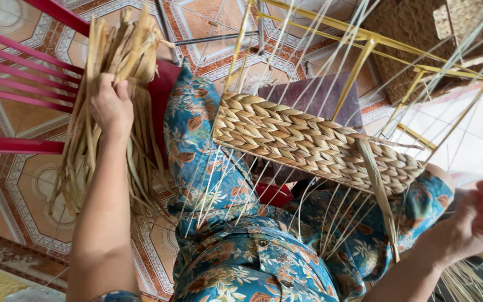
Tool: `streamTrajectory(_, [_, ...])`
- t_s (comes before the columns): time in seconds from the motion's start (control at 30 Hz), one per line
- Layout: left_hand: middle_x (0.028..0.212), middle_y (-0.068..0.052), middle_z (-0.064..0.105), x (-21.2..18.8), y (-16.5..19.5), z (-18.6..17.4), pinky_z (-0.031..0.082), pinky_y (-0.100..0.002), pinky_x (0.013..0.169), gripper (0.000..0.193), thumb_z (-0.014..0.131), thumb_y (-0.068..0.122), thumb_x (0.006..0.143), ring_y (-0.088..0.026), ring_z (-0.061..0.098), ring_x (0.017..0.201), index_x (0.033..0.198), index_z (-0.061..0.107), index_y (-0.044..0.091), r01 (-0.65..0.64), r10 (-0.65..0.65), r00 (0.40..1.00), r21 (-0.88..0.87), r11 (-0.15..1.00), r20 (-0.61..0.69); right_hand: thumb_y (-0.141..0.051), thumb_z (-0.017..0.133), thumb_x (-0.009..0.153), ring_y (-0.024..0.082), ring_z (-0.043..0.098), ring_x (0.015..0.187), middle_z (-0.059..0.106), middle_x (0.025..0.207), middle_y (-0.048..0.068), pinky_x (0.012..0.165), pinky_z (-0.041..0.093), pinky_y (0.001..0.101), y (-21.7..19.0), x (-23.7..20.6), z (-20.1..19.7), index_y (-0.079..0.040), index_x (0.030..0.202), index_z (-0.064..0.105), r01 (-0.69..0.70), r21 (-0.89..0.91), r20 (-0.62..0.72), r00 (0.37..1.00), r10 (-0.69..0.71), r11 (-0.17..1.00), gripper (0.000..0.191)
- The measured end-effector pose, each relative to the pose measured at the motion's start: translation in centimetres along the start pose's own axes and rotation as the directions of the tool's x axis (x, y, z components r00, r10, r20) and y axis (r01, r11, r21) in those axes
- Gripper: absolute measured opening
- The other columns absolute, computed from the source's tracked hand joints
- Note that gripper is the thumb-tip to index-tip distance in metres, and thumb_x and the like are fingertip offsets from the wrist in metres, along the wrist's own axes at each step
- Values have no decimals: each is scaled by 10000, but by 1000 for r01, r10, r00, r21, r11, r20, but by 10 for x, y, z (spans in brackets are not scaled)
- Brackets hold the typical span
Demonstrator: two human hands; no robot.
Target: The person weaves a basket by hand, interlacing dried palm leaves through a yellow metal frame. They repeatedly pass the leaf over and under vertical strands, tightening the weave as the basket grows.
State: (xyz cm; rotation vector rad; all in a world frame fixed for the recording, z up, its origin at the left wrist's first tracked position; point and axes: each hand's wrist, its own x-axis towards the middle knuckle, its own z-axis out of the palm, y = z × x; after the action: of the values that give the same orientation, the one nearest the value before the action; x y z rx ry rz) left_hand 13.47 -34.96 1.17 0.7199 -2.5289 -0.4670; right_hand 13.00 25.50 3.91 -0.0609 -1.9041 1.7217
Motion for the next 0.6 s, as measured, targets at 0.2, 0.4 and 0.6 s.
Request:
streamTrajectory(0.2, [941,-172,686,-33,59,-9,525,-504,707,212,586,225,1139,-357,682,847,1142,550,16,-268,288,956,-231,935,57,25,565,1161,118,610,770,672,934,77,684,470,218,-45,-11,29,83,1285,668,67,-52,45,997,-65,996,172])
streamTrajectory(0.4, [826,-61,742,-109,163,-12,560,-274,427,152,574,196,1091,-156,714,599,1014,582,66,-389,665,719,-676,626,203,-170,679,1044,69,496,679,573,863,9,631,433,212,-53,-22,67,43,1466,588,-549,405,566,778,271,731,481])
streamTrajectory(0.6, [852,-95,741,-177,247,9,594,-225,441,195,612,201,1038,-136,706,559,1080,653,15,-80,843,410,-907,413,348,-216,806,965,54,444,577,572,814,35,483,383,196,-18,1,11,63,1173,710,-600,612,638,759,126,516,361])
